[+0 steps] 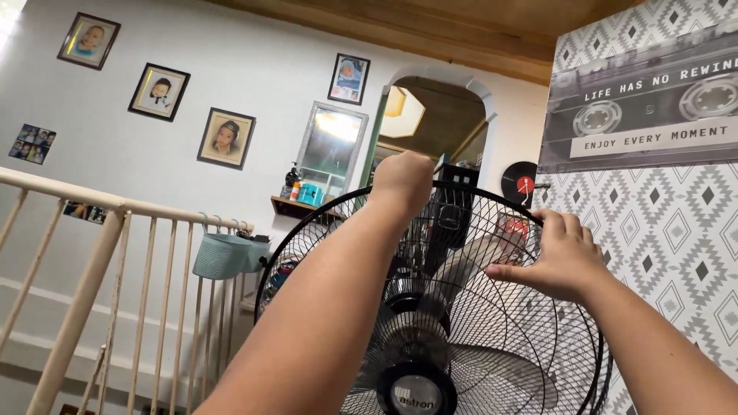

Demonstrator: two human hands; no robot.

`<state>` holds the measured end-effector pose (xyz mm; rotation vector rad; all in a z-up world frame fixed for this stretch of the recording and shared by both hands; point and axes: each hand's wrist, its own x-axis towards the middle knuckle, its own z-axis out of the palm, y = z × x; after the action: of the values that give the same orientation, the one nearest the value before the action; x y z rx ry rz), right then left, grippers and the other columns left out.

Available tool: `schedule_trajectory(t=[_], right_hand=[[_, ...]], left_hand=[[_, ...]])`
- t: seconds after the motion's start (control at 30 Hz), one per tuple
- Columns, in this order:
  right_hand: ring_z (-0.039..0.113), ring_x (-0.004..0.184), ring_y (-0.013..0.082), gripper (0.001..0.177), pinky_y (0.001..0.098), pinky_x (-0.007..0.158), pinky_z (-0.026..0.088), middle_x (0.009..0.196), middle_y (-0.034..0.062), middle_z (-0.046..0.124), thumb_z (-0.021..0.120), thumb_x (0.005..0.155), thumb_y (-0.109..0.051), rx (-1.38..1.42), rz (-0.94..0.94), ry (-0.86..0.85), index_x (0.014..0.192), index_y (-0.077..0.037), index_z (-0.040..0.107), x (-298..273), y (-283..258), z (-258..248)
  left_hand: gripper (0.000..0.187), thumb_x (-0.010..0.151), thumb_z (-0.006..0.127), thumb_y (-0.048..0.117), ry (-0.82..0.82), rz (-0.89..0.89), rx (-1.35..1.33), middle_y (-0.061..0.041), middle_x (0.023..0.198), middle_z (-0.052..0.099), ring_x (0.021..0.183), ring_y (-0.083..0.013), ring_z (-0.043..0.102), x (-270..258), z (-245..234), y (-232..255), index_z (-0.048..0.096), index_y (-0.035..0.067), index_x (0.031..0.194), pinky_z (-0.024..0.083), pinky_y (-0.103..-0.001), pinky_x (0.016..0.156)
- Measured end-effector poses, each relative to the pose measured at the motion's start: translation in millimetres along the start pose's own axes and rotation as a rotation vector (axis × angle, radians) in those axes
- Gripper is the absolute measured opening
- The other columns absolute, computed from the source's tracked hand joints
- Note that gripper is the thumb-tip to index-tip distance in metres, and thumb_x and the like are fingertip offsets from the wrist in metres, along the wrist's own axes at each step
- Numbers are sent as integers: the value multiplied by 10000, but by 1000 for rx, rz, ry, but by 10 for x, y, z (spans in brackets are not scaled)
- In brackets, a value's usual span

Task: The person unplugs a standing fan, removes the front grille and fan blades, and wipes the fan blades and grille with a wet wipe. The person then reassembles the fan by placing the blades and grille back onto the stand.

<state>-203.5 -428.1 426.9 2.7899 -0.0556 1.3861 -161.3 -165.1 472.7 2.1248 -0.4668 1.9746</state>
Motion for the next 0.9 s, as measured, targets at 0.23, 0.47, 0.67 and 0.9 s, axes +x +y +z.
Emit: schedule_trajectory(t=[0.23, 0.47, 0.67, 0.9], right_hand=[[449, 1415, 383, 1469, 447, 1173, 400, 1511, 247, 352, 897, 405, -752, 211, -48, -50, 1507, -41, 234, -26, 48, -77], [512, 1338, 390, 1353, 441, 1144, 411, 1367, 293, 503, 1001, 395, -554, 452, -133, 17, 1413, -18, 289, -343, -188, -257], [584, 1168, 348, 1291, 456, 1041, 496, 1206, 238, 553, 1001, 403, -531, 493, -27, 9, 1387, -55, 313, -863, -209, -472], [520, 990, 235, 1183, 358, 886, 532, 1076, 142, 482, 1001, 427, -455, 626, -276, 124, 1301, -31, 327, -1213, -199, -586]], left_hand=[[414, 980, 589, 453, -118, -185, -253, -180, 969, 738, 958, -384, 699, -122, -213, -30, 753, 73, 963, 548, -483, 839], [553, 976, 472, 577, -40, -106, -327, -146, 1049, 733, 991, -359, 681, -569, -750, -376, 790, 127, 1018, 526, -480, 841], [570, 965, 475, 613, -230, -171, -341, -123, 898, 727, 887, -330, 690, -1221, -1198, -739, 738, 122, 1085, 525, -453, 743], [549, 988, 525, 570, -132, -244, -584, -86, 648, 563, 605, -197, 528, -1620, -1404, -841, 638, 46, 870, 432, -370, 572]])
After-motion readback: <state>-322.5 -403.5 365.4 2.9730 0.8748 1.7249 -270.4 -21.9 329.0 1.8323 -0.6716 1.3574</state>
